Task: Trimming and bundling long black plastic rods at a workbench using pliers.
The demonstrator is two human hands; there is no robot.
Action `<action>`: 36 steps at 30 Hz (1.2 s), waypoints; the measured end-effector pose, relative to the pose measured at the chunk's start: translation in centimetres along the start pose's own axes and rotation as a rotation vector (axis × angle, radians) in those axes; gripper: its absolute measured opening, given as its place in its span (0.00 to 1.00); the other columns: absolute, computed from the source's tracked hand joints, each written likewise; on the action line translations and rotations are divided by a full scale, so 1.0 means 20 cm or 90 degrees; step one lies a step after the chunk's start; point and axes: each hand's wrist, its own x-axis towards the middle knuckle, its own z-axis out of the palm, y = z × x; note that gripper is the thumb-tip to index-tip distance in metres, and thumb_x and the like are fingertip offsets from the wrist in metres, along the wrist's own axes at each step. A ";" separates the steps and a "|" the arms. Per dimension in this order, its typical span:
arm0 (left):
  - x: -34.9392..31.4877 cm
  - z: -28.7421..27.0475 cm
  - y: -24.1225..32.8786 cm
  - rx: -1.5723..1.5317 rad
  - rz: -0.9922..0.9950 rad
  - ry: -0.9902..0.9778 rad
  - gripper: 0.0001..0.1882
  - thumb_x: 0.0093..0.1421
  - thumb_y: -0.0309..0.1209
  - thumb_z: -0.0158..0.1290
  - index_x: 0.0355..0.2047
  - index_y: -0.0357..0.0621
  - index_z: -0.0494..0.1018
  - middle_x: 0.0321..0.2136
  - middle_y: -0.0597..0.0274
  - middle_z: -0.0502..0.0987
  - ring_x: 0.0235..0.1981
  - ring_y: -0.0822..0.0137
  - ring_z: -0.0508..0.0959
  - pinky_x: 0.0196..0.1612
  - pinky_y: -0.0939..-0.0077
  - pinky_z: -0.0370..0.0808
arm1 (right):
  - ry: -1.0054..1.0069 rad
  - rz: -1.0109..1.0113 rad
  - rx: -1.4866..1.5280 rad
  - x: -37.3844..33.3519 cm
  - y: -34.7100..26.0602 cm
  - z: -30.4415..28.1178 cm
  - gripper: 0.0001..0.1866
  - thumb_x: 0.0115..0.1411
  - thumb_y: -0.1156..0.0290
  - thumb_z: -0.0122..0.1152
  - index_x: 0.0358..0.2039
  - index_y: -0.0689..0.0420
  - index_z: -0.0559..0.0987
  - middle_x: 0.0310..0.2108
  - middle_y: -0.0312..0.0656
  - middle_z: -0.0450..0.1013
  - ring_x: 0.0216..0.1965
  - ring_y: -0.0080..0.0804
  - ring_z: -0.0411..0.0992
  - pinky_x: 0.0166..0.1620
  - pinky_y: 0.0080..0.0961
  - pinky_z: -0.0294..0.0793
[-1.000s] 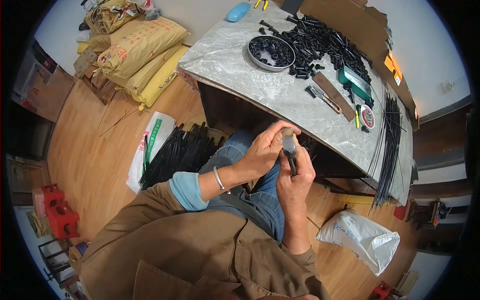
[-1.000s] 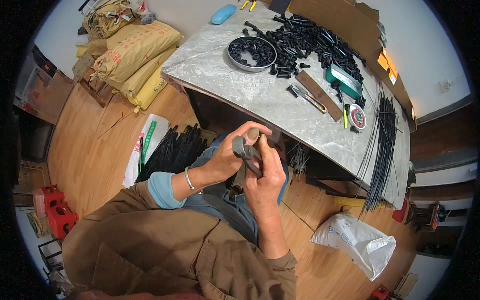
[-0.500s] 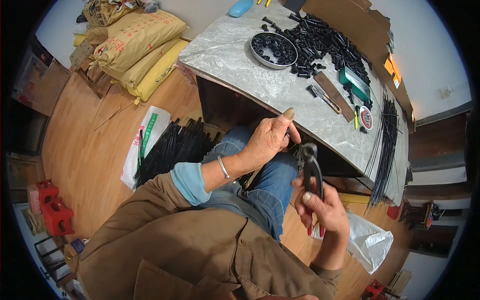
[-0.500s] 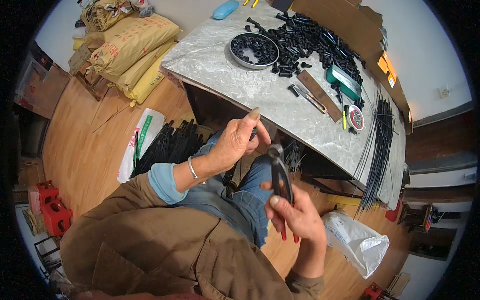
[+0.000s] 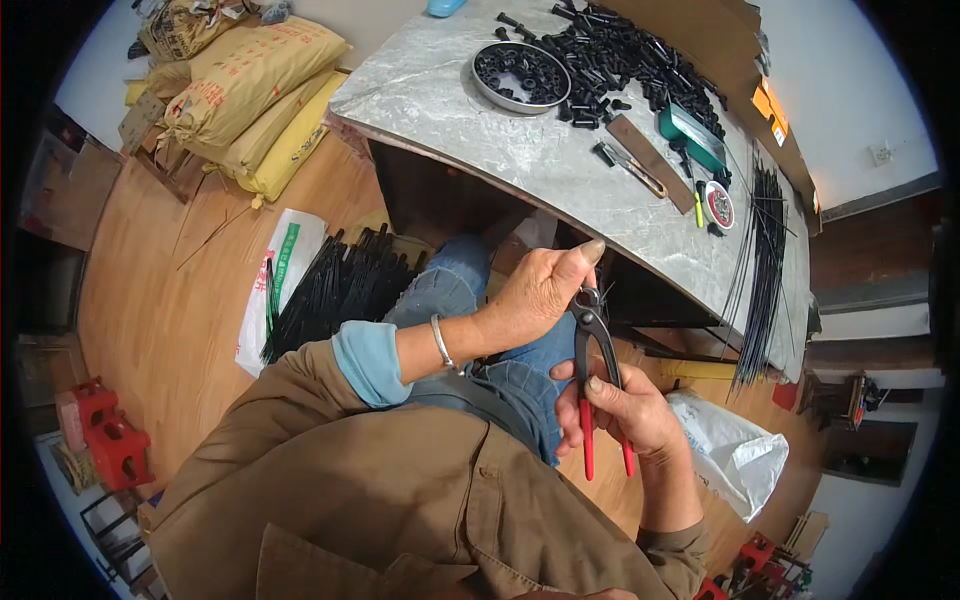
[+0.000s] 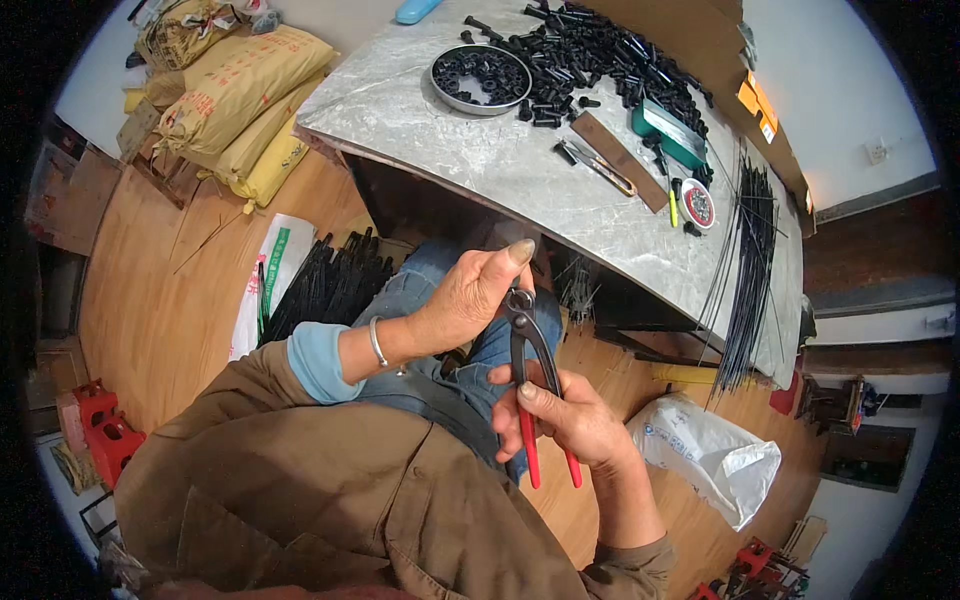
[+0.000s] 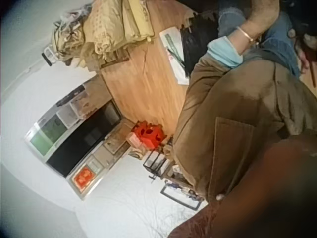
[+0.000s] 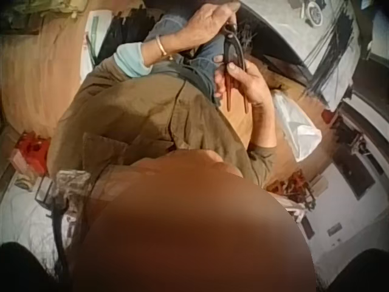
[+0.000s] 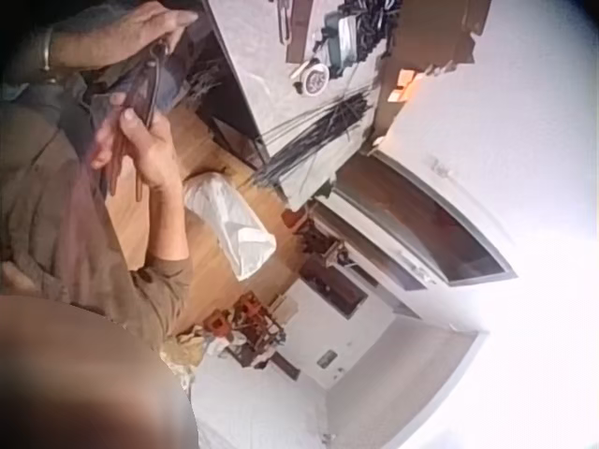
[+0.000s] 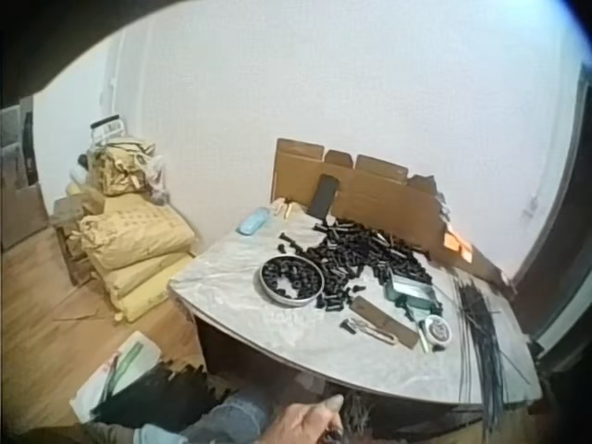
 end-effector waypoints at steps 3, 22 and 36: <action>-0.01 0.00 0.00 0.015 -0.018 -0.006 0.35 0.67 0.56 0.34 0.18 0.37 0.70 0.14 0.68 0.67 0.21 0.78 0.66 0.26 0.80 0.65 | -0.040 0.021 0.032 0.00 0.02 -0.04 0.16 0.66 0.64 0.50 0.47 0.64 0.69 0.23 0.38 0.65 0.20 0.26 0.65 0.26 0.30 0.71; 0.04 0.00 -0.10 0.050 -0.060 0.070 0.35 0.67 0.55 0.36 0.20 0.33 0.71 0.12 0.61 0.66 0.17 0.71 0.67 0.25 0.72 0.66 | 0.144 -0.030 -0.392 0.07 -0.04 -0.09 0.11 0.67 0.70 0.47 0.45 0.64 0.68 0.25 0.38 0.70 0.21 0.23 0.69 0.24 0.20 0.71; 0.01 0.04 -0.12 0.100 0.011 0.072 0.36 0.67 0.56 0.35 0.22 0.31 0.71 0.12 0.53 0.66 0.18 0.64 0.68 0.27 0.67 0.67 | 0.131 0.077 -0.330 0.02 -0.11 -0.07 0.07 0.67 0.70 0.47 0.42 0.59 0.66 0.18 0.30 0.57 0.15 0.16 0.53 0.18 0.17 0.56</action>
